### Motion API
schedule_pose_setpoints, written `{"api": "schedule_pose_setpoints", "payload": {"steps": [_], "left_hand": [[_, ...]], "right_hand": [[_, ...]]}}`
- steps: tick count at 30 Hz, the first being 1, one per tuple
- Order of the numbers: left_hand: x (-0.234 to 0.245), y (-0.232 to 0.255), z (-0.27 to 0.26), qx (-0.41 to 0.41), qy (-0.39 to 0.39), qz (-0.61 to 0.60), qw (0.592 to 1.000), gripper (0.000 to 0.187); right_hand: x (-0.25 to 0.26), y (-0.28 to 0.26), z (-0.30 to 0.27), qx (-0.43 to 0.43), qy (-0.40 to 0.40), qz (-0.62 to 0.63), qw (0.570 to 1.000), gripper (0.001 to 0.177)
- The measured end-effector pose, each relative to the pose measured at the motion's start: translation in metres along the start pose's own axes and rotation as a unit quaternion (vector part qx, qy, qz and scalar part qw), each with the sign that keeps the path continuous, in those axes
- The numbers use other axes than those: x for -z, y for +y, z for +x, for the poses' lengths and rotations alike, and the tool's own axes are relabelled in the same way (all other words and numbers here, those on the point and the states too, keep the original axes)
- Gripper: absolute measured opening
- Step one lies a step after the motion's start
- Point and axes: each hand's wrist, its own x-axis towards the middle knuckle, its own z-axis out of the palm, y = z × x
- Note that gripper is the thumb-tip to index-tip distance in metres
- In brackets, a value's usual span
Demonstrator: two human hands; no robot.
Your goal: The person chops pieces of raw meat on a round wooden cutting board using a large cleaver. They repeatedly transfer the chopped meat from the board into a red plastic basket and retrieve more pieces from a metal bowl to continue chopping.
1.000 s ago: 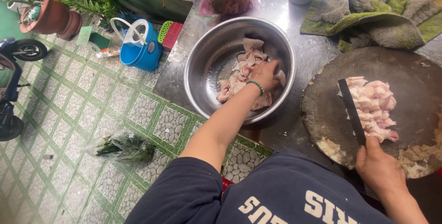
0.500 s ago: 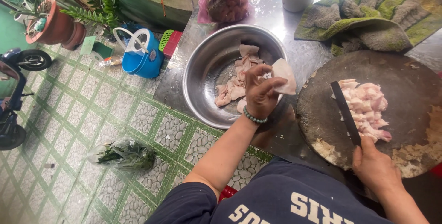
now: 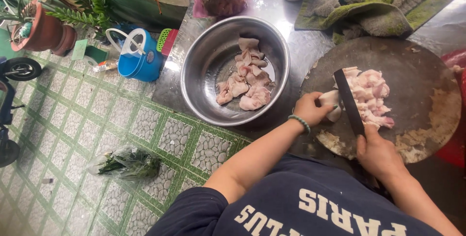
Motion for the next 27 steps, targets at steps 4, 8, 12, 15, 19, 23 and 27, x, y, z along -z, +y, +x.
{"api": "schedule_pose_setpoints", "payload": {"steps": [4,8,12,15,19,23,27], "left_hand": [[-0.001,-0.008,0.003,-0.088,0.072,0.129,0.985,0.073],[0.013,-0.006,0.000,-0.060,0.053,0.099,0.992,0.043],[0.013,-0.002,0.005,-0.080,0.049,0.064,0.994,0.039],[0.014,0.002,0.009,-0.083,0.030,0.077,0.993,0.036],[0.012,-0.014,0.018,-0.117,0.023,0.102,0.988,0.042],[0.019,0.003,0.014,-0.093,0.018,0.099,0.991,0.041],[0.009,0.002,0.006,-0.097,0.071,0.079,0.990,0.034]], "right_hand": [[0.014,-0.013,-0.017,0.006,-0.017,-0.032,0.999,0.035],[0.024,-0.026,-0.037,0.018,-0.047,-0.052,0.997,0.033],[0.021,-0.022,-0.046,0.007,-0.085,-0.091,0.992,0.035],[-0.007,-0.006,-0.026,0.024,-0.095,-0.125,0.987,0.021],[-0.016,-0.040,0.016,0.055,-0.078,-0.074,0.993,0.025],[-0.022,-0.059,0.049,0.071,-0.043,-0.070,0.994,0.027],[-0.020,-0.035,0.040,0.098,-0.053,-0.005,0.994,0.024]]}}
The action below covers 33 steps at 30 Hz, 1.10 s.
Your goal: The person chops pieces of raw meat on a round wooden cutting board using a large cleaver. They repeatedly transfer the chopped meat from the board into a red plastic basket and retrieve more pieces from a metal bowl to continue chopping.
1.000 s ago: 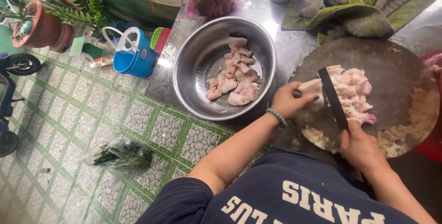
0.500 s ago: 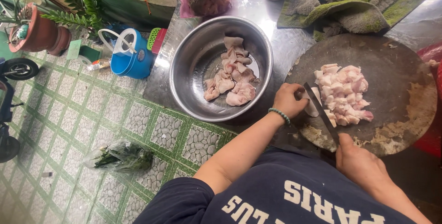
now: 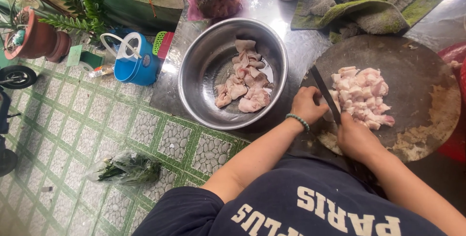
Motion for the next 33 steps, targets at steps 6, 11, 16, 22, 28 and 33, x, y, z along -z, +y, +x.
{"api": "schedule_pose_setpoints", "payload": {"steps": [6,11,16,22,28,33], "left_hand": [[-0.014,-0.008,-0.007,0.025,0.037,-0.033,0.998,0.032],[0.007,0.039,-0.014,0.034,-0.024,0.010,0.999,0.050],[0.011,0.069,-0.003,0.035,-0.061,0.124,0.990,0.063],[0.014,0.023,0.011,-0.036,-0.126,0.187,0.974,0.056],[0.030,0.003,-0.006,-0.062,-0.013,0.126,0.990,0.049],[0.027,0.000,-0.003,-0.062,-0.053,0.125,0.989,0.050]], "right_hand": [[0.060,-0.018,-0.082,-0.109,-0.063,0.102,0.987,0.026],[0.051,0.006,-0.076,-0.098,0.055,0.107,0.988,0.027],[0.037,0.020,-0.076,-0.042,0.112,0.087,0.989,0.029],[0.039,0.026,-0.088,-0.046,0.092,0.065,0.993,0.027],[0.039,0.002,-0.085,-0.057,0.019,-0.071,0.996,0.026],[0.031,-0.009,-0.070,-0.031,-0.043,-0.117,0.992,0.021]]}}
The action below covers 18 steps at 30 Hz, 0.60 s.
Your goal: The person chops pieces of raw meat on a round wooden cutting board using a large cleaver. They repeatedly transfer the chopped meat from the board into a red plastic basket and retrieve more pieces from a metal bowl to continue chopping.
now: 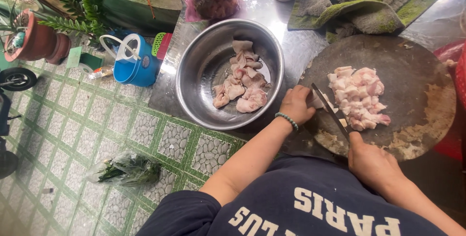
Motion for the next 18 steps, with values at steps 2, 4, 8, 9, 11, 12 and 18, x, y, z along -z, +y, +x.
{"api": "schedule_pose_setpoints", "payload": {"steps": [2,4,8,9,11,12,18], "left_hand": [[0.008,0.002,0.005,0.012,-0.026,-0.001,1.000,0.049],[0.011,0.003,0.008,0.024,-0.051,-0.003,0.998,0.048],[0.013,0.005,0.007,0.008,-0.050,-0.003,0.999,0.048],[0.014,0.007,0.006,0.004,-0.060,-0.001,0.998,0.044],[0.002,0.003,0.007,-0.034,-0.055,-0.025,0.998,0.045],[-0.004,0.002,0.008,-0.070,-0.048,-0.048,0.995,0.046],[-0.005,0.010,0.000,-0.009,-0.009,-0.077,0.997,0.051]], "right_hand": [[-0.003,-0.014,0.027,-0.009,-0.013,0.014,1.000,0.023],[-0.007,-0.027,0.057,-0.017,-0.025,0.027,0.999,0.025],[-0.003,-0.045,0.102,0.008,0.048,0.049,0.998,0.034],[0.000,-0.047,0.108,0.008,0.059,0.067,0.996,0.030],[-0.014,-0.028,0.114,0.005,0.084,0.093,0.992,0.031],[-0.019,-0.018,0.118,0.005,0.108,0.118,0.987,0.031],[0.021,-0.034,0.030,-0.048,0.030,0.032,0.998,0.033]]}}
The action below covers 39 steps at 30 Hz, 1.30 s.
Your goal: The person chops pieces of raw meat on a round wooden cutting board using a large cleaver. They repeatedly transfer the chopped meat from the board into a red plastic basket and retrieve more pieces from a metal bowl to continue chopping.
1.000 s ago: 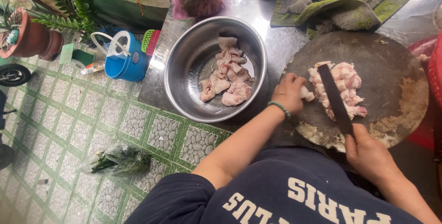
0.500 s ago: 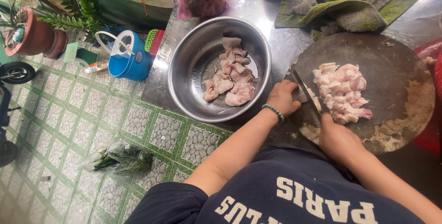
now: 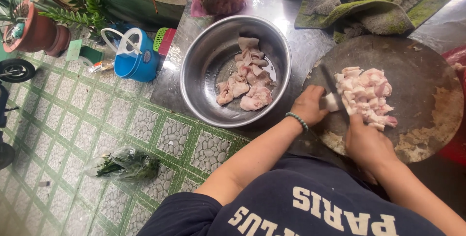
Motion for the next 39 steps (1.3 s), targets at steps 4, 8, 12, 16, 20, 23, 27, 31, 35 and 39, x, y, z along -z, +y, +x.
{"api": "schedule_pose_setpoints", "payload": {"steps": [4,8,12,16,20,23,27,31,35,39], "left_hand": [[-0.006,-0.007,0.006,-0.003,-0.028,0.045,0.999,0.044],[-0.008,-0.007,0.005,-0.037,-0.030,0.041,0.998,0.045],[-0.022,-0.020,0.006,-0.044,-0.020,0.028,0.998,0.033],[-0.006,-0.010,-0.003,-0.027,-0.013,-0.007,1.000,0.047],[0.000,-0.012,-0.009,-0.012,0.004,-0.019,1.000,0.053],[-0.003,-0.011,-0.006,-0.007,-0.013,-0.006,1.000,0.046],[-0.006,-0.015,-0.008,-0.035,0.006,-0.019,0.999,0.041],[-0.010,-0.017,-0.015,-0.045,0.021,-0.033,0.998,0.037],[-0.002,-0.011,-0.017,-0.003,0.040,-0.020,0.999,0.039],[0.002,-0.008,-0.012,0.020,-0.019,0.041,0.999,0.037]], "right_hand": [[-0.042,0.036,-0.004,0.017,-0.021,-0.066,0.997,0.040],[-0.045,0.012,0.042,0.022,0.001,-0.011,1.000,0.033],[-0.029,-0.012,0.083,0.046,0.061,0.074,0.994,0.032],[-0.010,-0.005,0.045,0.050,0.067,0.075,0.994,0.030],[0.009,-0.005,-0.017,-0.005,-0.049,-0.015,0.999,0.028],[-0.020,0.014,-0.004,0.004,-0.070,-0.033,0.997,0.029],[-0.044,0.005,0.049,0.050,0.001,0.009,0.999,0.028],[-0.042,0.004,0.072,0.063,0.039,0.070,0.995,0.028],[-0.014,0.005,0.025,0.076,0.039,0.046,0.995,0.024],[0.000,0.004,-0.023,0.011,-0.080,-0.064,0.995,0.022]]}}
